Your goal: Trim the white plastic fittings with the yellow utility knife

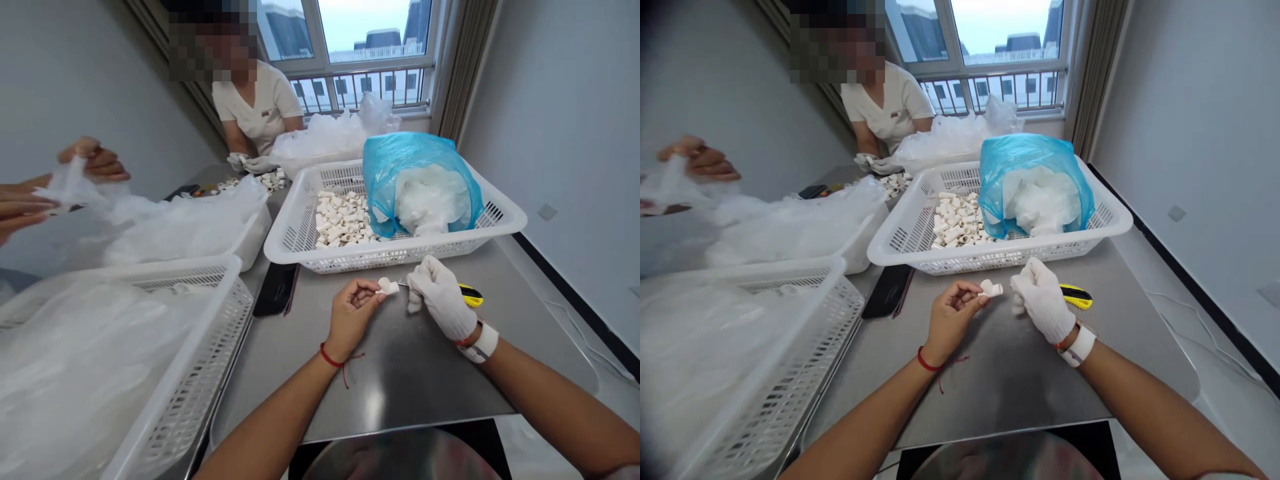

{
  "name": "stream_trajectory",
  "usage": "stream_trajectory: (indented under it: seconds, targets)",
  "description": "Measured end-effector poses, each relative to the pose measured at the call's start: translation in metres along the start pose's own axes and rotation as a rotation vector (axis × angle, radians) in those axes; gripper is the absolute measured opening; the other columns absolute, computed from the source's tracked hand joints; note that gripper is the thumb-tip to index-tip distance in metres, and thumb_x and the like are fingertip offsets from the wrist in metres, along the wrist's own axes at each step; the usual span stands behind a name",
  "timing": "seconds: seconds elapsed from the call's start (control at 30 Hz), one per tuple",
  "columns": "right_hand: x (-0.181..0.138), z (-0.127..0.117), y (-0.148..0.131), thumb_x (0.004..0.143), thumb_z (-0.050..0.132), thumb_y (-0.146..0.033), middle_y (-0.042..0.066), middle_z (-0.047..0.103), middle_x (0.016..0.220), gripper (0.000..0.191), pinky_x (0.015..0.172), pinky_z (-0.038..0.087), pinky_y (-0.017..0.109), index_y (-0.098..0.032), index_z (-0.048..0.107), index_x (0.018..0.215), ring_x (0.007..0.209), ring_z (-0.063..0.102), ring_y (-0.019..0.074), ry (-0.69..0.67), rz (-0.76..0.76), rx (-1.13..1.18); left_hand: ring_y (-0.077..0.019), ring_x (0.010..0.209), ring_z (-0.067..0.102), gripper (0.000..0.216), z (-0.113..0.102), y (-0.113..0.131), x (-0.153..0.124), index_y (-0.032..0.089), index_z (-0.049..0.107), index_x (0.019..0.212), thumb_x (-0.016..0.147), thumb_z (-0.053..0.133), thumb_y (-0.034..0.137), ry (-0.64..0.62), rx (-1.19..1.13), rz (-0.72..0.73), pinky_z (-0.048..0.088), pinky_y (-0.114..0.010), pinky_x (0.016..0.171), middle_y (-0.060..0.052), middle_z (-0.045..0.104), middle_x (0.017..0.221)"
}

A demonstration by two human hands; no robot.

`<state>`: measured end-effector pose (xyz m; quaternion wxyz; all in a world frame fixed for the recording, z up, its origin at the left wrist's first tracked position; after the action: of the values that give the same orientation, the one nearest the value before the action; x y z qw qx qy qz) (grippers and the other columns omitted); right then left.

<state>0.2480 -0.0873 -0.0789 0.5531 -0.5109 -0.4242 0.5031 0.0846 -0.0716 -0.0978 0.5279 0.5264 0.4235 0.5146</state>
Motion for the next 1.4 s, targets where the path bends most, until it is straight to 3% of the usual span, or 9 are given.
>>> stream_trajectory:
  seconds: [0.13, 0.2, 0.4, 0.57, 0.73, 0.93, 1.17, 1.3, 1.4]
  targets:
    - [0.000, 0.012, 0.000, 0.078, 0.062, -0.031, 0.002, 0.064, 0.103, 0.037, 0.070, 0.053, 0.030, -0.023, 0.052, 0.114, 0.074, 0.062, 0.0120, -0.136, -0.096, -0.125, -0.0113, 0.065, 0.062, 0.020, 0.000, 0.001, 0.002, 0.016, 0.062, 0.070, 0.065, 0.076, 0.028, -0.009, -0.008, -0.012, 0.053, -0.025, 0.067, -0.003, 0.069, 0.081]
    - [-0.002, 0.017, 0.000, 0.081, 0.062, -0.032, 0.005, 0.063, 0.111, 0.042, 0.081, 0.051, 0.032, -0.023, 0.054, 0.121, 0.088, 0.062, 0.0152, -0.203, -0.182, -0.291, -0.0131, 0.069, 0.063, 0.020, 0.002, 0.002, 0.001, 0.016, 0.062, 0.070, 0.065, 0.076, 0.030, -0.029, 0.007, -0.007, 0.052, -0.025, 0.067, -0.004, 0.069, 0.081]
    - [-0.011, 0.025, -0.007, 0.084, 0.060, -0.025, 0.003, 0.061, 0.091, 0.014, 0.078, 0.047, 0.029, -0.020, 0.062, 0.097, 0.085, 0.058, 0.0152, -0.258, -0.493, -0.549, -0.0129, 0.059, 0.060, 0.019, 0.003, 0.000, -0.001, 0.016, 0.062, 0.073, 0.075, 0.068, 0.034, -0.080, 0.108, -0.013, 0.049, -0.024, 0.060, 0.000, 0.066, 0.065]
    - [-0.009, 0.022, -0.003, 0.085, 0.054, -0.024, -0.002, 0.056, 0.078, 0.008, 0.061, 0.044, 0.024, -0.021, 0.057, 0.092, 0.065, 0.053, 0.0109, -0.222, -0.358, -0.534, -0.0136, 0.061, 0.061, 0.032, -0.007, 0.009, 0.003, 0.017, 0.060, 0.071, 0.085, 0.055, 0.044, -0.029, 0.264, 0.094, 0.049, -0.025, 0.061, -0.004, 0.070, 0.075]
    - [-0.009, 0.020, -0.003, 0.086, 0.049, -0.027, -0.006, 0.050, 0.066, 0.007, 0.049, 0.035, 0.020, -0.022, 0.054, 0.085, 0.054, 0.047, 0.0095, -0.216, -0.207, -0.511, -0.0165, 0.063, 0.062, 0.050, -0.014, 0.015, 0.003, 0.018, 0.056, 0.057, 0.093, 0.039, 0.049, 0.026, 0.465, 0.229, 0.047, -0.027, 0.062, -0.004, 0.065, 0.061]
    - [-0.011, 0.020, -0.016, 0.090, 0.041, -0.024, -0.004, 0.056, 0.063, 0.014, 0.061, 0.036, 0.023, -0.022, 0.050, 0.080, 0.061, 0.053, 0.0118, -0.158, -0.292, -0.601, -0.0156, 0.065, 0.065, 0.034, -0.010, 0.041, -0.008, 0.017, 0.060, 0.118, 0.095, 0.039, 0.032, 0.061, 0.610, 0.420, 0.050, -0.028, 0.068, 0.000, 0.067, 0.068]
    - [-0.010, 0.014, -0.027, 0.092, 0.040, -0.027, 0.000, 0.061, 0.076, 0.017, 0.056, 0.030, 0.025, -0.022, 0.057, 0.092, 0.061, 0.054, 0.0128, -0.114, -0.433, -0.751, -0.0205, 0.098, 0.063, 0.020, 0.040, 0.132, 0.001, 0.023, 0.069, 0.095, 0.087, 0.052, 0.016, -0.093, 0.749, 0.845, 0.047, -0.033, 0.090, -0.007, 0.068, 0.101]
    - [-0.009, 0.011, -0.024, 0.091, 0.046, -0.042, -0.002, 0.059, 0.066, 0.020, 0.053, 0.025, 0.027, -0.024, 0.054, 0.088, 0.059, 0.053, 0.0159, -0.052, -0.391, -0.797, -0.0211, 0.084, 0.063, 0.020, 0.082, 0.148, 0.059, 0.022, 0.072, 0.088, 0.083, 0.053, 0.017, -0.271, 0.844, 0.697, 0.048, -0.034, 0.082, -0.007, 0.069, 0.089]
    - [-0.009, 0.014, -0.019, 0.084, 0.055, -0.053, -0.002, 0.059, 0.063, 0.028, 0.053, 0.023, 0.028, -0.025, 0.056, 0.084, 0.060, 0.053, 0.0176, -0.063, -0.422, -0.810, -0.0204, 0.075, 0.062, 0.019, 0.116, 0.122, 0.108, 0.022, 0.074, 0.077, 0.072, 0.059, 0.012, -0.537, 0.900, 0.337, 0.048, -0.030, 0.075, -0.005, 0.071, 0.078]
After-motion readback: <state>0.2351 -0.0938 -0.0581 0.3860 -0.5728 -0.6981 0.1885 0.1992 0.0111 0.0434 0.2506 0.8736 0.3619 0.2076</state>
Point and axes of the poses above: each hand's wrist, its own x-axis towards the middle knuckle, its own z-axis out of the palm, y = z × x, the point moved 7 cm from there along x, towards the middle knuckle
